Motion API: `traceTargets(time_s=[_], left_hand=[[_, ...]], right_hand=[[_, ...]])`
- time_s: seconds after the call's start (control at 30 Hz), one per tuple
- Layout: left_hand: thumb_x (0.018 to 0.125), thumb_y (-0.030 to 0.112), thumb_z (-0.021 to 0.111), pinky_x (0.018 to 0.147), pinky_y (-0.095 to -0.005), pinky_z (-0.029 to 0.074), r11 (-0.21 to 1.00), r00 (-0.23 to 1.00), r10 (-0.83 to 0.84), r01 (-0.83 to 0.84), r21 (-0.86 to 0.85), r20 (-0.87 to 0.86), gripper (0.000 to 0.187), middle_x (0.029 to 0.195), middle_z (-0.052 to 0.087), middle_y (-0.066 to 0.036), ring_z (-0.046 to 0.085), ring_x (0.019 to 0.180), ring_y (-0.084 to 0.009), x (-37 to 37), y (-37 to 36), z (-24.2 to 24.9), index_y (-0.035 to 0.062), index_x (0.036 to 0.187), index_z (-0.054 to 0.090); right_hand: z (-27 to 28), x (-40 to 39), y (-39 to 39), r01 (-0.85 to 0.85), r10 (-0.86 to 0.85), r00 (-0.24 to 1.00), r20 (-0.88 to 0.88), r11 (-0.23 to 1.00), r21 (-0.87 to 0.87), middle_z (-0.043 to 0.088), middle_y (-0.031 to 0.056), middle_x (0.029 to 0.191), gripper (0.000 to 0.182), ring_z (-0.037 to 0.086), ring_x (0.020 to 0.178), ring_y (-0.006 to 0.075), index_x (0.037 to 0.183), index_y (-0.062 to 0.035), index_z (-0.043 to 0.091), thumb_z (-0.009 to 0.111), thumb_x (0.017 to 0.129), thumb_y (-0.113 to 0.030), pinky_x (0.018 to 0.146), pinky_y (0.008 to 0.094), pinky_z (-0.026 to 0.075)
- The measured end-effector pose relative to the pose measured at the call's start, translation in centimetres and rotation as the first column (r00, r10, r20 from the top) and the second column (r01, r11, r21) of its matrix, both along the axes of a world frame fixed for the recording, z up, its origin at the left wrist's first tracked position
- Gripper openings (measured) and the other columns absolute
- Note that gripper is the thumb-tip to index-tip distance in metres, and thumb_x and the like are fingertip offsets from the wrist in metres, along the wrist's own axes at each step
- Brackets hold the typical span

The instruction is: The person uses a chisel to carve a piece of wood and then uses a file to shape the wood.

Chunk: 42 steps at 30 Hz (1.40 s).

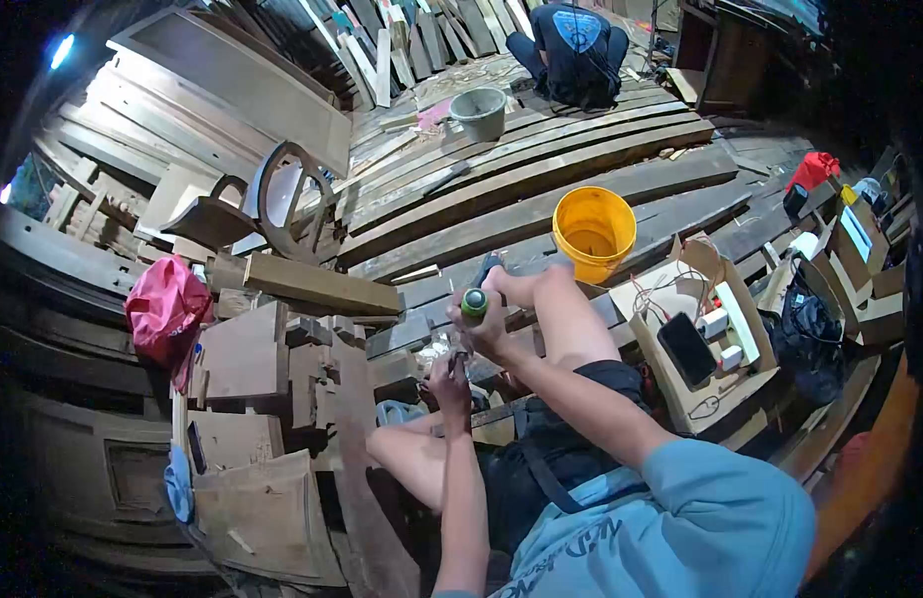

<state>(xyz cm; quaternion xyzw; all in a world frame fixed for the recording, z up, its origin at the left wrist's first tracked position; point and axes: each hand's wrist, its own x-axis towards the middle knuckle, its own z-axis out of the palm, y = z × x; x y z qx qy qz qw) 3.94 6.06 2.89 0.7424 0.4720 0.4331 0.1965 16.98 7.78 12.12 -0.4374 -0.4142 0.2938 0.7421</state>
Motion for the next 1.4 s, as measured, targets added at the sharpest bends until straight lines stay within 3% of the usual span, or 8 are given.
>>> traceTargets(time_s=[0.13,0.37,0.47,0.57,0.67,0.83,0.93,1.4], left_hand=[[0.078,0.002,0.058,0.069,-0.0358,0.046,0.999,0.993,0.043,-0.042,0.012,-0.109,0.017,0.085,0.06,-0.015,0.059,0.077,-0.0292,0.9,-0.4,0.3,0.0029,0.094,0.061],[0.077,0.001,0.058,0.067,-0.0345,0.046,1.0,0.998,-0.017,0.018,-0.011,0.053,0.018,0.084,0.061,-0.015,0.06,0.078,-0.0282,0.6,-0.2,-0.2,0.0036,0.095,0.062],[0.078,0.012,0.06,0.085,-0.0436,0.038,0.965,0.988,0.152,-0.154,-0.213,-0.028,0.014,0.086,0.063,-0.012,0.061,0.079,-0.0292,0.1,-0.4,0.1,0.0056,0.09,0.063],[0.079,0.008,0.057,0.064,-0.037,0.046,0.996,0.997,0.059,-0.056,0.063,-0.059,0.011,0.081,0.061,-0.017,0.059,0.073,-0.0331,0.0,-0.2,0.1,0.0015,0.087,0.059],[0.076,0.008,0.062,0.076,-0.0397,0.043,0.984,0.981,0.138,-0.152,-0.089,-0.139,0.015,0.083,0.064,-0.014,0.06,0.077,-0.0303,0.6,-0.7,0.8,0.0014,0.089,0.062],[0.076,0.005,0.061,0.068,-0.0367,0.045,0.991,0.996,0.075,-0.079,-0.108,-0.042,0.014,0.085,0.063,-0.015,0.06,0.078,-0.0307,0.7,-0.4,1.0,0.0011,0.09,0.062],[0.077,0.005,0.06,0.067,-0.0367,0.046,0.996,0.997,0.051,-0.056,-0.076,-0.061,0.016,0.085,0.062,-0.015,0.059,0.077,-0.0302,0.8,-0.9,0.9,0.001,0.092,0.062],[0.08,0.007,0.058,0.074,-0.0345,0.046,0.997,0.997,0.032,-0.028,-0.068,0.066,0.014,0.086,0.064,-0.014,0.061,0.079,-0.0271,0.8,-0.7,0.7,0.0009,0.091,0.063]], right_hand=[[-0.8,0.5,0.5,-0.027,0.027,0.999,-0.029,0.999,-0.025,0.053,0.0042,0.053,0.021,0.05,0.05,0.0096,0.061,-0.0033,0.055,0.067,0.068,-0.019,0.049,0.0264,0.041],[-1.1,0.4,0.3,0.038,-0.04,0.998,0.058,0.999,0.023,0.054,0.0067,0.054,0.022,0.052,0.05,0.0157,0.058,-0.005,0.053,0.068,0.064,-0.019,0.05,0.0305,0.041],[-2.8,0.0,1.0,0.069,-0.07,0.996,-0.053,0.997,-0.021,0.057,0.0069,0.059,0.02,0.054,0.054,0.0171,0.065,-0.0047,0.056,0.069,0.065,-0.019,0.055,0.0309,0.043],[-1.1,0.4,0.3,-0.052,0.053,0.996,-0.071,0.998,0.024,0.058,0.0072,0.063,0.021,0.055,0.056,0.0173,0.07,-0.0042,0.057,0.069,0.067,-0.021,0.057,0.0301,0.044],[-1.5,0.5,0.2,-0.08,0.079,0.996,-0.039,0.997,-0.022,0.058,0.0068,0.063,0.021,0.055,0.057,0.0162,0.07,-0.0039,0.057,0.069,0.068,-0.021,0.057,0.0294,0.044],[-0.7,0.4,0.4,-0.041,0.041,0.996,-0.085,0.999,0.0,0.056,0.0064,0.06,0.02,0.053,0.057,0.0137,0.067,-0.0038,0.056,0.067,0.069,-0.02,0.056,0.029,0.043],[0.5,0.7,-0.2,0.056,-0.068,0.982,0.174,0.996,0.073,0.053,0.0092,0.053,0.021,0.053,0.05,0.0196,0.058,-0.0034,0.054,0.064,0.067,-0.019,0.052,0.0319,0.042],[-1.7,0.1,0.5,0.031,-0.033,0.999,0.039,0.999,0.038,0.048,0.0091,0.05,0.025,0.047,0.046,0.0178,0.056,-0.0031,0.049,0.065,0.065,-0.019,0.048,0.0318,0.039]])
